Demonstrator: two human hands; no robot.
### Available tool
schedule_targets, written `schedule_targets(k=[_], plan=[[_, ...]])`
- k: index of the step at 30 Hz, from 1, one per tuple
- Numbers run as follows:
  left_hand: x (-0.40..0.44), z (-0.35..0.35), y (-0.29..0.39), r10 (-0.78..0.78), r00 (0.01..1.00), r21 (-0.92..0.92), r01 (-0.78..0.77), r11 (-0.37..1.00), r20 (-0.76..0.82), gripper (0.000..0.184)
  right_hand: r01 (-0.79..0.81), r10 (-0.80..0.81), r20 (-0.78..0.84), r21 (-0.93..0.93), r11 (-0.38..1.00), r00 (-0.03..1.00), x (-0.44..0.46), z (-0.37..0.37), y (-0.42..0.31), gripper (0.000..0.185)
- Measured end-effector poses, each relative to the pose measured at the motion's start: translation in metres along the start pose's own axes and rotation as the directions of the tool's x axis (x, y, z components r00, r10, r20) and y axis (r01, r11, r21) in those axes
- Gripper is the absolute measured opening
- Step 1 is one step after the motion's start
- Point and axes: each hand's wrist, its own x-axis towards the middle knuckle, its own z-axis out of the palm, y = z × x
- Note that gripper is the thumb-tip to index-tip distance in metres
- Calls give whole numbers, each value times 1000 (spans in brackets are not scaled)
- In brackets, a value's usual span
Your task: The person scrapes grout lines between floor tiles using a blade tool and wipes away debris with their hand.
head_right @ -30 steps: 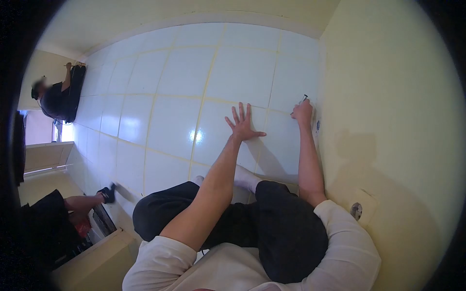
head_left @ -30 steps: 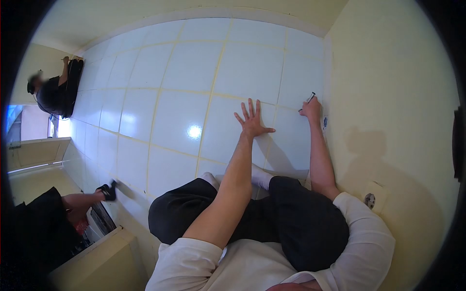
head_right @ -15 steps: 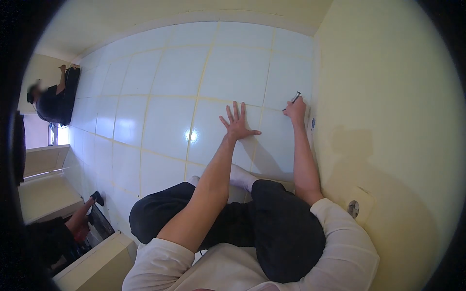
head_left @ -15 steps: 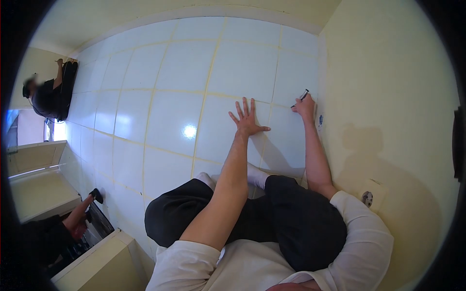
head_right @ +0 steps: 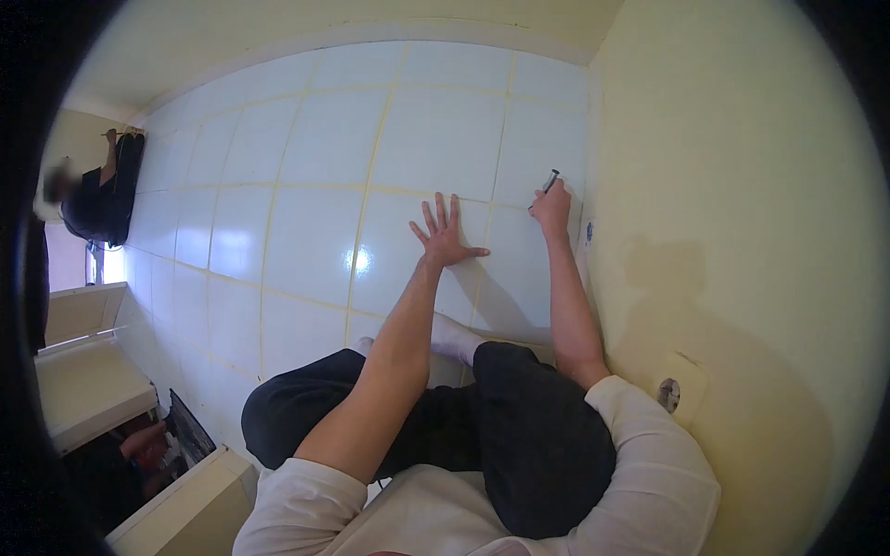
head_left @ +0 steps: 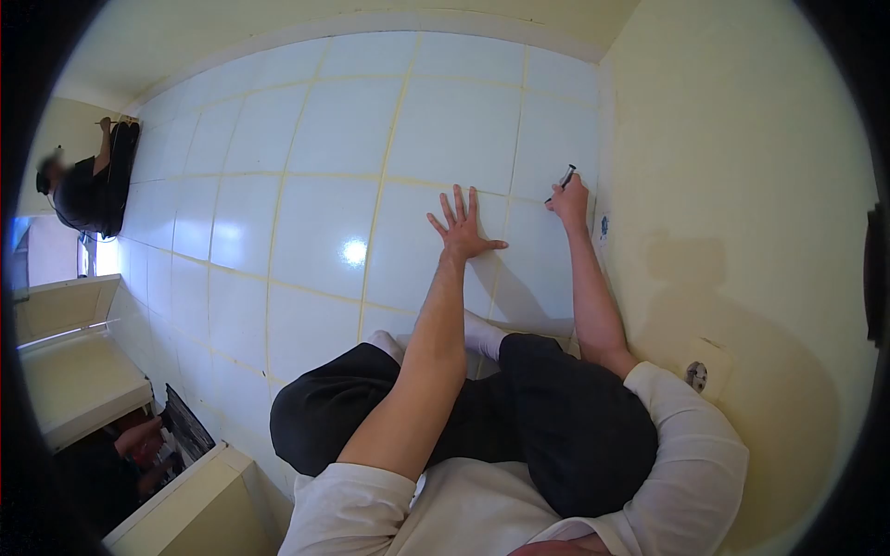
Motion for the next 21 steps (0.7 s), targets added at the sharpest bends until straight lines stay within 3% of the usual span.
schedule_targets(k=[9,15,21], plan=[[-1,-2,-1,-1,1000,-10,1,1000,5,155,-40,30,-110,-98,994,994,4,-23,4,25],[0,1,1,-3,1000,14,3,1000,-7,156,13,-14,15,70,997,1000,2,5,4,24],[-1,-3,0,-6,1000,-7,6,1000,15,156,-66,62,-57,-77,995,996,12,-18,14,22]])
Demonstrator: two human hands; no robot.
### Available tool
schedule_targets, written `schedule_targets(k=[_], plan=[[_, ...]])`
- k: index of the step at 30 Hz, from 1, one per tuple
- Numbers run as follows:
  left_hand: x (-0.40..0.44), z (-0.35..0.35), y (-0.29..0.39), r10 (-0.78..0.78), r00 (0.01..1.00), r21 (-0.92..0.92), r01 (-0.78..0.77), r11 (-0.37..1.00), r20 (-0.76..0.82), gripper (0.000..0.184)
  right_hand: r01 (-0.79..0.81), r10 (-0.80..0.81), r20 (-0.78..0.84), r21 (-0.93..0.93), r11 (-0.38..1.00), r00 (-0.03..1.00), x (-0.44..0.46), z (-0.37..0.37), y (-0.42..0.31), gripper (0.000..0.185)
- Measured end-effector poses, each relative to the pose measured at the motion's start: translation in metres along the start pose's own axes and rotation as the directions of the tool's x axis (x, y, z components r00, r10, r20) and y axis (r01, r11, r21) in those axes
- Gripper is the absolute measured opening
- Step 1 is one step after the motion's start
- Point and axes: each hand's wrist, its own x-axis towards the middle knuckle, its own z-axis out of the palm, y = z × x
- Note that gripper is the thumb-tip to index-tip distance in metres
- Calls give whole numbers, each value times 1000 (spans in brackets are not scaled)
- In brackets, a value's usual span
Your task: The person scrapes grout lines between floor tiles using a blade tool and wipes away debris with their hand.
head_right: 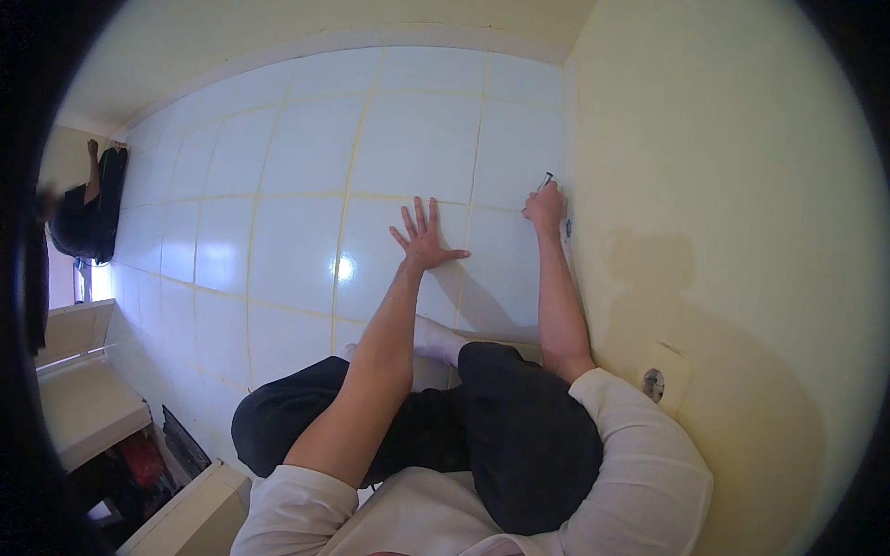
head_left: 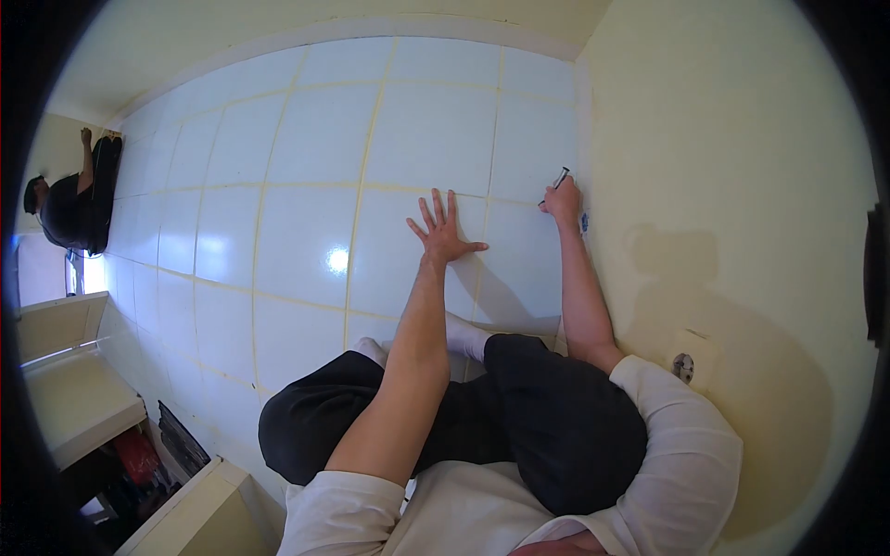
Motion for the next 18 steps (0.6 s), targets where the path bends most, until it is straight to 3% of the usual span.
schedule_targets(k=[1,7,13,18], plan=[[0,1,-1,0,1000,1,0,1000,1,156,3,-4,-10,-43,999,1000,3,-3,4,22],[0,0,2,1,1000,1,-1,1000,-3,157,-35,-2,111,335,941,994,-7,20,-6,22],[1,3,-2,8,1000,1,-8,1000,-26,158,-42,36,68,89,995,997,-6,-5,-13,21],[0,6,1,10,999,22,-9,1000,-47,159,-17,-2,105,183,983,995,-8,2,-16,21]])
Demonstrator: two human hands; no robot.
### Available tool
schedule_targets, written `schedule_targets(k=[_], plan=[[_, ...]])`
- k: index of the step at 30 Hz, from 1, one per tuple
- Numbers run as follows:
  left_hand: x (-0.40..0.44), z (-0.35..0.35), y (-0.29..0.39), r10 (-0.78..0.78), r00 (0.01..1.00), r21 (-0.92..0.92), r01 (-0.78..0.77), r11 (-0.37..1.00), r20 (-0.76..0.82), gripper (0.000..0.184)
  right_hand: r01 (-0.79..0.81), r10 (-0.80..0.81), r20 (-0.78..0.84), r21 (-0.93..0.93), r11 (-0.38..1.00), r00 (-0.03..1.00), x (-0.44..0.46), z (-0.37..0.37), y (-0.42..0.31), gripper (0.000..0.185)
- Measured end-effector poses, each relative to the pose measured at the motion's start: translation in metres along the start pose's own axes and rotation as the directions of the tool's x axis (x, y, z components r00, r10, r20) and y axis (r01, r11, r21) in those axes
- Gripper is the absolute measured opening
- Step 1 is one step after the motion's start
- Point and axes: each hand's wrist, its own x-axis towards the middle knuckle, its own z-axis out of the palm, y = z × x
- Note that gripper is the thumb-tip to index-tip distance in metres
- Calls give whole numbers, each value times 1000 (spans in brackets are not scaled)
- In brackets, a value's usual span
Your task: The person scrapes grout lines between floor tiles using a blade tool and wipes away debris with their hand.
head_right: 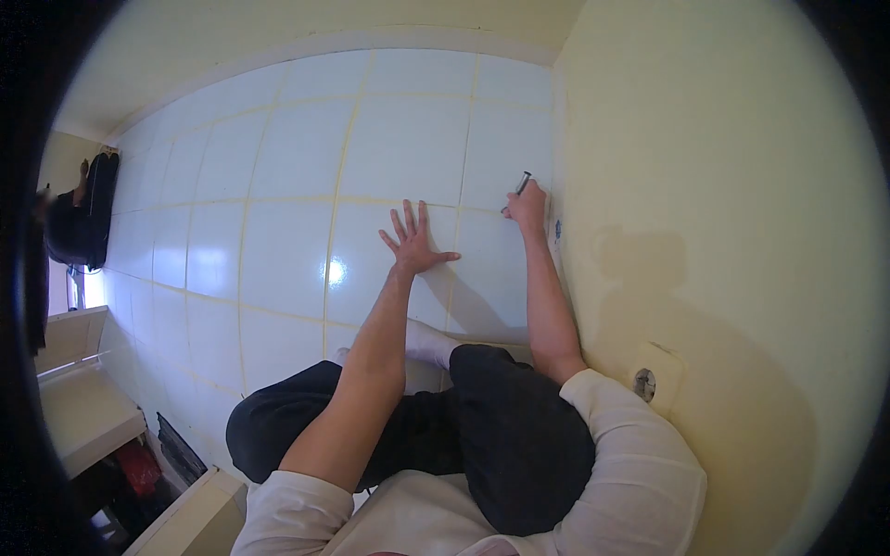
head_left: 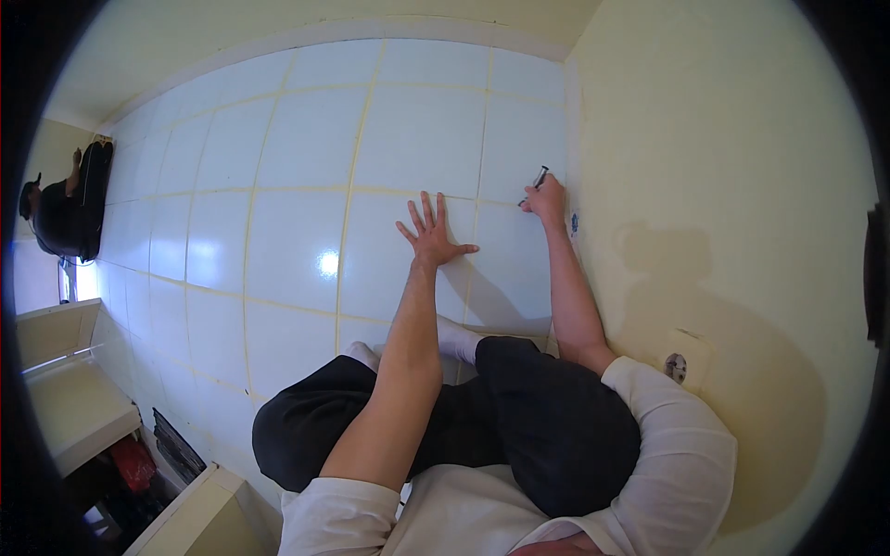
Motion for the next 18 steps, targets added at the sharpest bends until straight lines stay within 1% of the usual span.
schedule_targets(k=[1,3,4,6,7,9,10,12,13,14,15,17,18], plan=[[-1,0,1,5,1000,6,-5,1000,-12,158,0,-1,19,43,999,1000,0,5,2,21],[-4,-3,5,16,999,16,-16,1000,-37,155,36,-38,23,70,997,999,-2,11,5,20],[-5,-5,9,67,997,25,-67,997,-25,148,54,-56,25,83,995,998,-3,12,5,20],[-6,-3,21,170,985,43,-170,984,7,134,131,-128,-52,58,990,990,-7,5,4,19],[1,18,25,237,970,33,-236,971,-46,126,169,-165,-90,45,985,982,-8,0,5,19],[7,58,42,363,919,17,-365,931,-152,110,227,-203,-176,131,965,963,-3,-3,4,19],[3,56,59,362,920,-3,-366,930,-154,103,258,-218,-220,170,951,951,0,-5,1,19],[-5,61,91,355,922,-42,-365,930,-156,88,310,-267,-217,195,930,939,2,-7,-4,19],[2,71,105,463,881,-169,-444,880,100,83,335,-291,-214,210,918,932,0,-8,-6,19],[19,85,117,562,758,-309,-476,823,331,77,342,-300,-213,207,916,930,-2,-8,-3,19],[29,73,132,651,567,-459,-463,758,504,72,358,-318,-209,192,914,925,-2,-16,-26,19],[17,42,146,717,618,-469,-553,688,323,64,387,-347,-214,190,902,913,-2,-19,-42,19],[11,41,151,740,632,-468,-595,653,231,61,394,-352,-219,195,898,910,-2,-20,-45,19]])
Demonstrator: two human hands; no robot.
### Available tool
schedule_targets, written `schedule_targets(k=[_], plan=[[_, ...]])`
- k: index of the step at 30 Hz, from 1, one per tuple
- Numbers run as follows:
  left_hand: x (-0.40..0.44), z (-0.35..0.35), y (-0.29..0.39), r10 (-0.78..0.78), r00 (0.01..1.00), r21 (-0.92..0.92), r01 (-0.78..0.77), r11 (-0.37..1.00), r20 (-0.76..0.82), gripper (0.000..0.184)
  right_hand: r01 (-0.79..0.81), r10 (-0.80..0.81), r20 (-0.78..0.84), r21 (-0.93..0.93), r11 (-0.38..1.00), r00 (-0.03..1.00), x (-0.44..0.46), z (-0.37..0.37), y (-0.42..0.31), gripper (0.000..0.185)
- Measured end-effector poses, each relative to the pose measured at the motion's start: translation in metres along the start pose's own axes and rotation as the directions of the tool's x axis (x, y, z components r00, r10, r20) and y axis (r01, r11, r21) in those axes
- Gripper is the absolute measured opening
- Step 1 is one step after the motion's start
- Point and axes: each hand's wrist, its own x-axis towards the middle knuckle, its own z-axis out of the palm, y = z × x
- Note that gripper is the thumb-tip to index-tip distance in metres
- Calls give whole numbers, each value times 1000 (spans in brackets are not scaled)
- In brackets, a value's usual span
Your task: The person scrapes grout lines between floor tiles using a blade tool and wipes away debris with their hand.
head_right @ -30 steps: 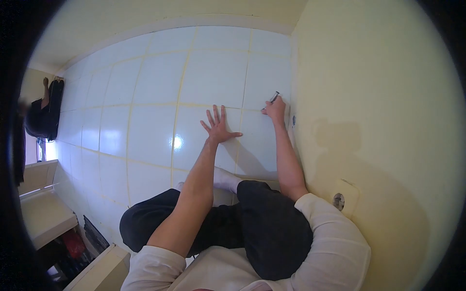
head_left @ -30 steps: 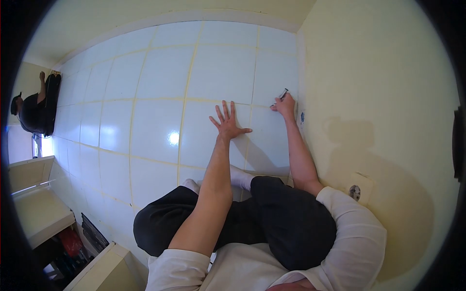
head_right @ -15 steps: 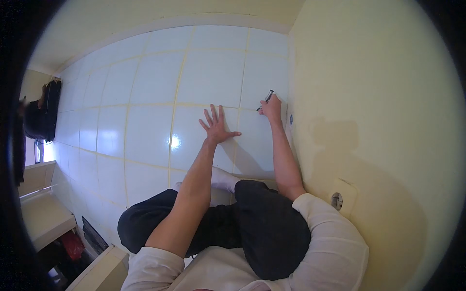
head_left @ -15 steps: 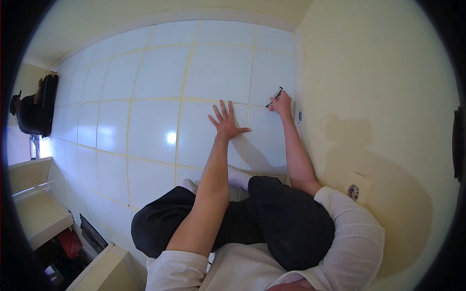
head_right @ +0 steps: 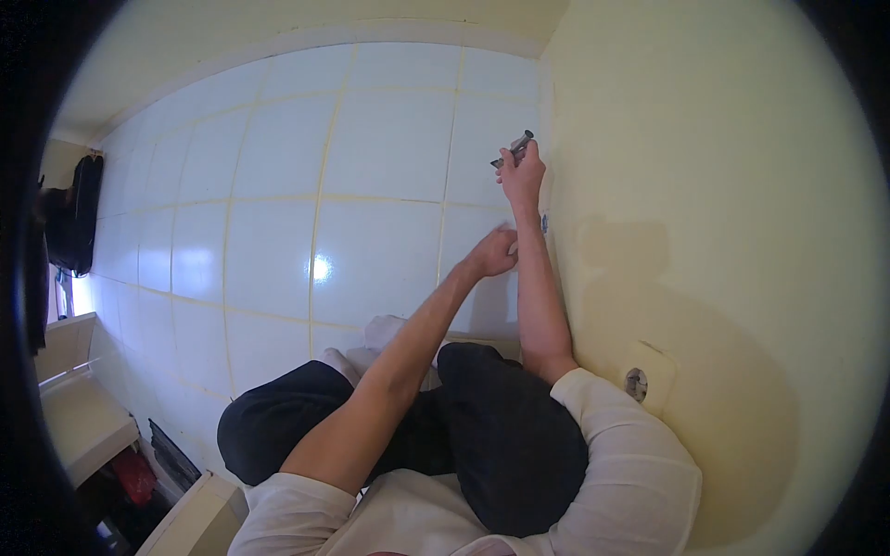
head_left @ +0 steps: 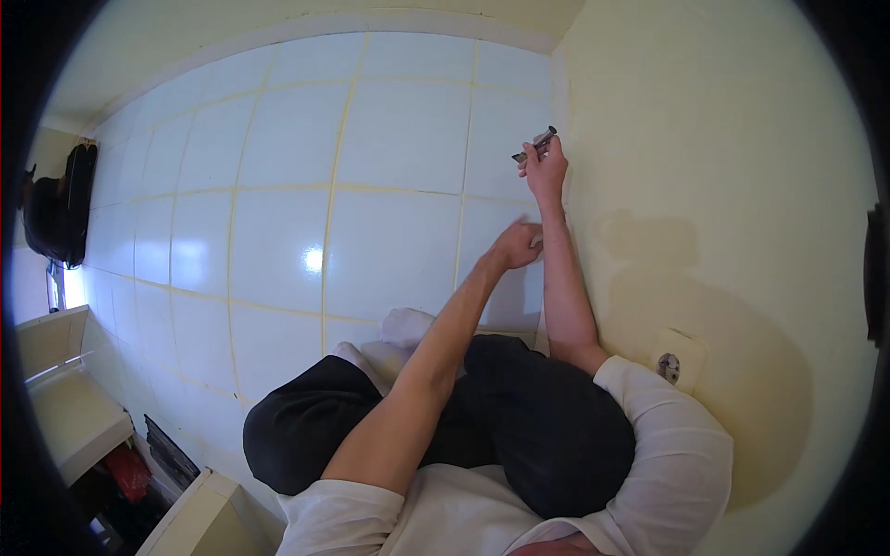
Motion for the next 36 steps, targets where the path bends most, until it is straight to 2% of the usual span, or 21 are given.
schedule_targets(k=[4,5,8,9,10,11,13,14,15,16,19,20,21,23,24,25,28,30,32,35,36], plan=[[-14,39,-4,-291,792,235,471,850,-536,92,-5,5,-9,13,1000,1000,0,-8,3,18],[-17,31,-9,-433,750,164,573,803,-501,106,-3,3,-5,13,1000,1000,1,-7,1,18],[-39,18,-30,-232,848,238,379,895,-477,106,-3,3,7,8,1000,1000,1,-6,2,18],[-36,14,-46,-138,953,322,224,920,-270,104,0,0,12,5,1000,1000,-1,-6,4,18],[-23,-7,-40,-271,960,197,253,947,71,104,4,-4,16,3,1000,1000,-2,-5,5,18],[-6,-24,-27,-324,841,73,325,943,433,105,-25,25,19,-7,1000,1000,-8,-10,15,18],[-7,-14,-23,-295,900,105,276,955,320,72,-37,38,20,-12,999,999,-8,-10,15,18],[-14,0,-21,-164,983,267,182,946,-87,66,-31,32,18,-4,999,999,-6,-8,13,19],[-17,16,-22,63,893,438,156,886,-446,60,-29,29,17,1,1000,999,-4,-7,15,19],[-15,31,-29,335,652,582,202,788,-680,54,-29,28,16,3,1000,999,-5,-9,15,19],[-18,39,-39,60,821,237,94,967,-568,60,-41,41,20,-18,999,999,-5,-10,16,19],[-8,30,-40,-118,970,185,158,970,-214,68,-42,42,22,-15,999,999,-6,-10,16,19],[-2,-12,-10,-266,947,160,238,958,180,76,-42,43,27,-11,999,999,-6,-10,18,19],[-4,-22,-4,-247,964,227,221,948,96,76,-39,39,28,-8,999,999,-6,-9,20,19],[-9,5,-24,-32,931,319,157,935,-364,68,-33,33,28,-13,999,999,-7,-8,19,19],[-14,23,-38,224,666,416,142,898,-712,61,-32,33,29,-24,999,999,-8,-7,17,19],[-17,10,-54,62,985,-9,-65,998,-161,60,-52,52,24,-8,999,998,-8,-8,16,19],[14,-8,-46,-180,959,259,120,958,220,64,-49,49,23,-1,999,999,-6,-8,17,19],[-5,27,-45,47,905,324,103,940,-422,67,-58,58,20,-6,998,998,-7,-8,22,19],[-2,40,-47,-42,882,137,120,983,-470,70,-67,68,16,-17,998,998,-10,-10,20,20],[5,28,-40,-143,974,53,155,987,-175,69,-75,75,17,-13,997,997,-10,-10,20,20]])
